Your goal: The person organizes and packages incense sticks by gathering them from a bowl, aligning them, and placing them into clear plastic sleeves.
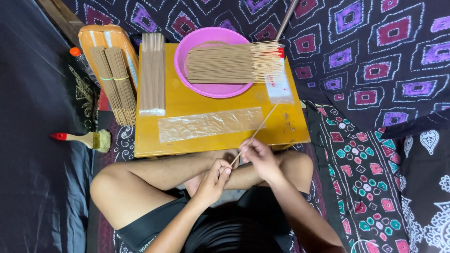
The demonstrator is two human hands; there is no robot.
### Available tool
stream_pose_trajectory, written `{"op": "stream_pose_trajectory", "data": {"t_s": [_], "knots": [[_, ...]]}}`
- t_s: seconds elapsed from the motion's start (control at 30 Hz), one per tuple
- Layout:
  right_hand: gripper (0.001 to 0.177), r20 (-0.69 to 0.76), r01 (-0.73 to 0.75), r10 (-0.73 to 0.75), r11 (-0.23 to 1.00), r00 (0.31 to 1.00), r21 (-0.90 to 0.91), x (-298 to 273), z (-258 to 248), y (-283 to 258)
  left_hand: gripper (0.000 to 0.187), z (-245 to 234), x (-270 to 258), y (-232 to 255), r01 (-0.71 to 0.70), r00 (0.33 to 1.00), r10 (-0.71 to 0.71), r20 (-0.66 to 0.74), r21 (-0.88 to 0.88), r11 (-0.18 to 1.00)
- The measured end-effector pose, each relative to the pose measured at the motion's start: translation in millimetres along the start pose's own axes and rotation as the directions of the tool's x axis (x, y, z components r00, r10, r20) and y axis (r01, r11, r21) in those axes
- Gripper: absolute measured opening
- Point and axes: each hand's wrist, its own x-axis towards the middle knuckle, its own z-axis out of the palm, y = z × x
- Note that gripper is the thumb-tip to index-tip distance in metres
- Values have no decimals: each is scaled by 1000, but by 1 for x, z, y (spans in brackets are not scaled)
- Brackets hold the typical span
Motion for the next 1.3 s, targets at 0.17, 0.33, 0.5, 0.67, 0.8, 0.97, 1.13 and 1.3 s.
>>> {"op": "stream_pose_trajectory", "data": {"t_s": [0.17, 0.33, 0.5, 0.67, 0.8, 0.97, 1.13, 1.3], "knots": [[14, 187, -20, 30, 998, 982, -57, -17, 4, 19, 15, 2, 4, -15, -39, 999, 39, 0, -77, 996], [12, -23, -4, 7, 990, 1000, 138, 11, -46, -17, 16, -10, -26, -13, 15, 999, -10, 33, -142, 990], [10, -74, 76, -53, 935, 996, 345, 11, -42, -45, 11, -10, -44, -20, 33, 999, -19, 40, -390, 920], [16, 94, -21, 19, 1000, 995, 17, -15, 9, 21, 13, -12, -28, -20, 26, 999, -36, -34, -253, 967], [10, 259, -46, 53, 998, 964, -32, -36, 43, 24, 14, -11, -20, -20, 1, 1000, -9, -25, -307, 952], [14, 103, 32, -22, 995, 994, -92, -7, 9, -2, 16, -11, -21, -38, -55, 998, 62, 22, -241, 969], [14, -160, 110, -87, 983, 983, 146, 19, -32, -41, 17, -17, -25, -45, -48, 995, 69, 72, -261, 964], [16, -127, 46, -23, 982, 992, 182, 2, -17, -32, 16, -13, -22, -33, -39, 993, 75, 89, -353, 935]]}}
